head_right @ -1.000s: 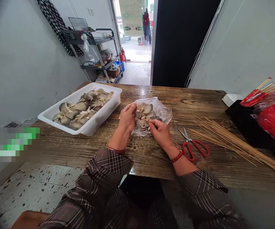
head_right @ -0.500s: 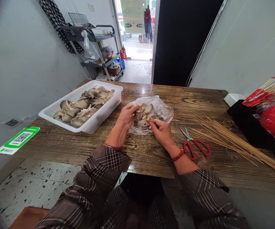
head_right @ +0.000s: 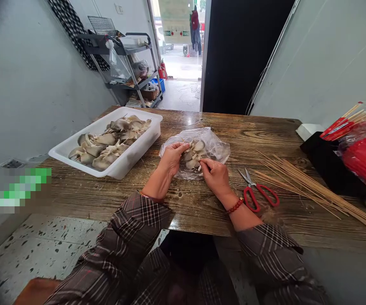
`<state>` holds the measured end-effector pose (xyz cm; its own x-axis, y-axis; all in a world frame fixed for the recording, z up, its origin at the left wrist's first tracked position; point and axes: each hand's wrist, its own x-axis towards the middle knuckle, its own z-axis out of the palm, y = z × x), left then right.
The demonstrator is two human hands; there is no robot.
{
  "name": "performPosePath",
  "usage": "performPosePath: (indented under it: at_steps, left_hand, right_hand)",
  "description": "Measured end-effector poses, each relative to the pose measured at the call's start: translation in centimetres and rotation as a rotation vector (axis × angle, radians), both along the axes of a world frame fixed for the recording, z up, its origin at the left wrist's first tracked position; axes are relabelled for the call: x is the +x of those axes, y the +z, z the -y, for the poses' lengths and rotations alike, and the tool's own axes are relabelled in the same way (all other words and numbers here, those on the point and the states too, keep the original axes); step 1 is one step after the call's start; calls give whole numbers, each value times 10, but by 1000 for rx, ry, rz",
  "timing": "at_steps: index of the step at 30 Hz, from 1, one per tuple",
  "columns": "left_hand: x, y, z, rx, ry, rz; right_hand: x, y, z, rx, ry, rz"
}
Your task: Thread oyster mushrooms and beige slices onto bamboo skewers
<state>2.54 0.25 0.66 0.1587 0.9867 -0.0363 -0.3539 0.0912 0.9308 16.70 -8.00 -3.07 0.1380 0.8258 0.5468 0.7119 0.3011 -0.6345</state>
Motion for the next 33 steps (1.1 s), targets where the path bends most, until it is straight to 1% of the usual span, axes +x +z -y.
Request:
performPosePath:
  at_steps: [3,6,8,10,15,19,21,23,25,28,30,33]
  left_hand:
    - [0,1,0,-10,-12,16]
    - [-3,6,-2,-21,-22,25]
    - [-8,9,-4,-18,0,39]
    - [-16,10,-8,-6,48,63]
    - [-36,9,-18,44,132,87]
    - [-44,8,-18,122,136,-11]
    - [-48,9,-17,188,103,-96]
    - [-53,9,-15,274,28,-228]
    - [-59,9,-13,398,-76,-412]
    - [-68,8,-13,628,-214,-723]
    - [-74,7,-13,725,-254,-925]
    - [-81,4,-16,774,-251,-1195]
  right_hand:
    - [2,1,-1,-1,16,56]
    - [7,3,-2,33,11,97]
    - [11,6,-1,54,-24,124]
    - [15,9,-1,63,-63,142]
    - [27,18,-1,84,-150,56]
    - [34,21,-2,89,-187,-52]
    - [35,22,-3,103,-191,-103]
    - [35,21,-3,112,-193,-126]
    - [33,21,-3,106,-191,-120]
    - [29,22,-2,97,-182,-117]
    - [27,24,0,95,-177,-127]
    - [25,26,1,85,-175,-127]
